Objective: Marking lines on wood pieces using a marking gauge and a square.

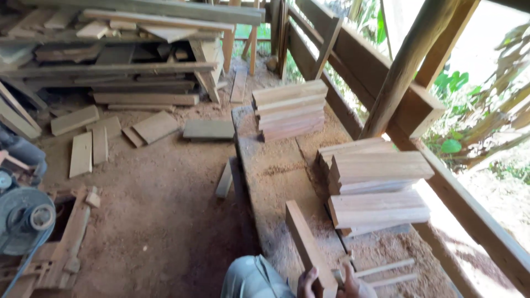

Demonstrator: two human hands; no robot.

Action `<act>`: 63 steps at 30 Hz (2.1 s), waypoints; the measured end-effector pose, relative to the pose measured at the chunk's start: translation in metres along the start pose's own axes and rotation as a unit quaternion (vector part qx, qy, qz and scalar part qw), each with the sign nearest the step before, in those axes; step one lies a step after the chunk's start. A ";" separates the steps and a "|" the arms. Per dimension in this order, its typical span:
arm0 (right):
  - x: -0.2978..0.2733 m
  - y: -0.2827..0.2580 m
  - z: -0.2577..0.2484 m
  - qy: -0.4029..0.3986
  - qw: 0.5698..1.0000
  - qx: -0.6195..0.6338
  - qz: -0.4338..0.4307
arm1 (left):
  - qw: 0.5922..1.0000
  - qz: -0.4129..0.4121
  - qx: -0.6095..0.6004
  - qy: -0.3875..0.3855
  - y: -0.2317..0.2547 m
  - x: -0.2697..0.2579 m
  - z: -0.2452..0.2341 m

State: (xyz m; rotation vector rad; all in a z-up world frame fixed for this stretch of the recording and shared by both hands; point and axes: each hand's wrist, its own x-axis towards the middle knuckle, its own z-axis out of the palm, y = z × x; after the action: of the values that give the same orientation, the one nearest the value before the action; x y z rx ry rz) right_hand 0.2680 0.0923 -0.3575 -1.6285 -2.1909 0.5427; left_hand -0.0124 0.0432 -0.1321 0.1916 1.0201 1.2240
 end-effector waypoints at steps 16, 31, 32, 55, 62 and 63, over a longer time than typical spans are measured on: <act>-0.001 -0.269 -0.200 -0.220 0.957 -0.122 0.145 | 0.992 -0.101 -0.039 0.072 0.051 -0.082 0.038; -0.052 -0.337 -0.443 0.185 0.811 0.506 0.227 | 0.982 -0.172 -0.077 0.019 0.105 -0.116 0.061; -0.060 -0.346 -0.455 0.249 0.777 0.559 0.152 | 0.983 -0.163 -0.083 0.017 0.107 -0.122 0.063; -0.043 -0.393 -0.262 0.130 0.781 0.608 0.059 | 0.989 -0.008 -0.144 0.012 0.046 -0.126 0.058; -0.051 -0.385 -0.276 0.035 0.881 0.469 0.049 | 0.993 0.029 0.076 0.086 0.061 -0.132 0.069; -0.053 -0.382 -0.276 0.031 0.879 0.473 0.055 | 0.990 0.012 0.116 0.078 0.077 -0.144 0.078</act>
State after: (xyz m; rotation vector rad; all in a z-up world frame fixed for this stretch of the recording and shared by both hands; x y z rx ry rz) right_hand 0.1051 -0.0340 0.0696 -1.1657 -1.3718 1.3079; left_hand -0.0052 -0.0184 0.0379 0.2942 1.3007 1.1544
